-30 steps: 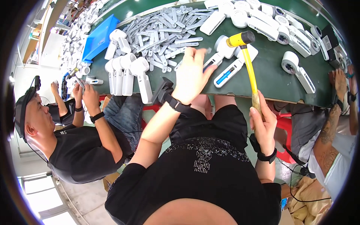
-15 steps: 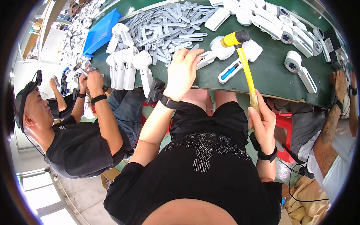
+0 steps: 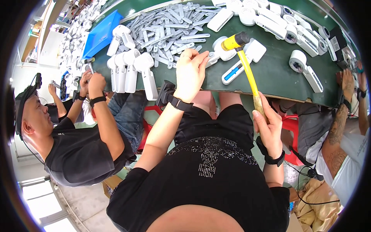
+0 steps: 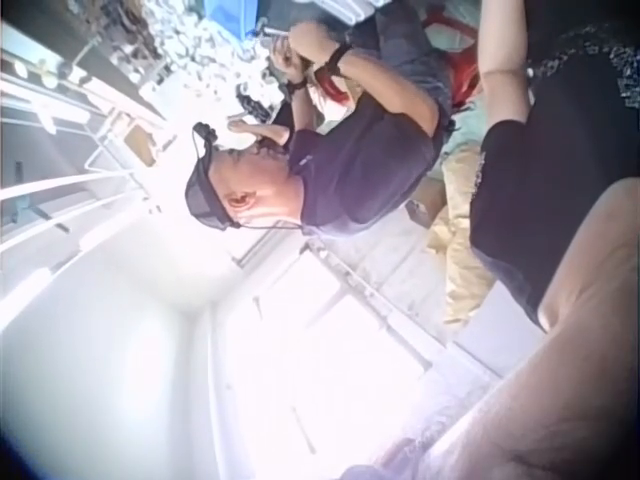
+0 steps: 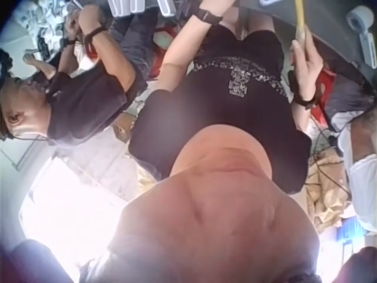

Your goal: Assembling handheld fans by hammering components together at a factory workbench.

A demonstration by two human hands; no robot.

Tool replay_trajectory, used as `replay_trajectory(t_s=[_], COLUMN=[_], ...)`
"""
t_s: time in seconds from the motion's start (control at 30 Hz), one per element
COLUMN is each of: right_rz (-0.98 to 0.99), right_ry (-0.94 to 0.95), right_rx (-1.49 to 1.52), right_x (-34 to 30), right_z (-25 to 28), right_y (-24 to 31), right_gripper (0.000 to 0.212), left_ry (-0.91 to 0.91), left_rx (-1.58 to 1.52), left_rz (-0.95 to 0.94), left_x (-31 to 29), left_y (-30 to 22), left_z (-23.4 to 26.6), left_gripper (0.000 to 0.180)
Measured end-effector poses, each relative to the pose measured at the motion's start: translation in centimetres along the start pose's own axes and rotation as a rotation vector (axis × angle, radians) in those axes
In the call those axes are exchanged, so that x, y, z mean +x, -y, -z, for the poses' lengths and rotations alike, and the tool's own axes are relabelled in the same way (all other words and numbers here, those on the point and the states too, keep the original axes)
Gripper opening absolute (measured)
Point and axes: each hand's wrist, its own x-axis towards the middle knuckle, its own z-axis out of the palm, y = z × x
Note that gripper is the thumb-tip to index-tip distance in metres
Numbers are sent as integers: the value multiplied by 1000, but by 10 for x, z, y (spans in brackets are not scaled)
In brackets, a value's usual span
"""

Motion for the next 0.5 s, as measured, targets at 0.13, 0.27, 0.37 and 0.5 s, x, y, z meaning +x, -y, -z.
replay_trajectory(t_s=[0.13,0.27,0.37,0.5], right_rz=[-65,49,176,184], right_ry=[77,117,70,203], right_rx=[-73,-288,-386,-459], right_x=[8,23,29,40], right_z=[2,-1,-3,3], right_y=[8,8,14,20], right_gripper=[47,47,47,46], left_ry=[40,-16,76,128], left_rx=[-120,-16,-182,-324], left_rz=[33,9,178,252], left_x=[-6,-2,0,0], left_y=[11,6,15,26], left_z=[-3,2,2,-3], left_gripper=[16,19,21,22])
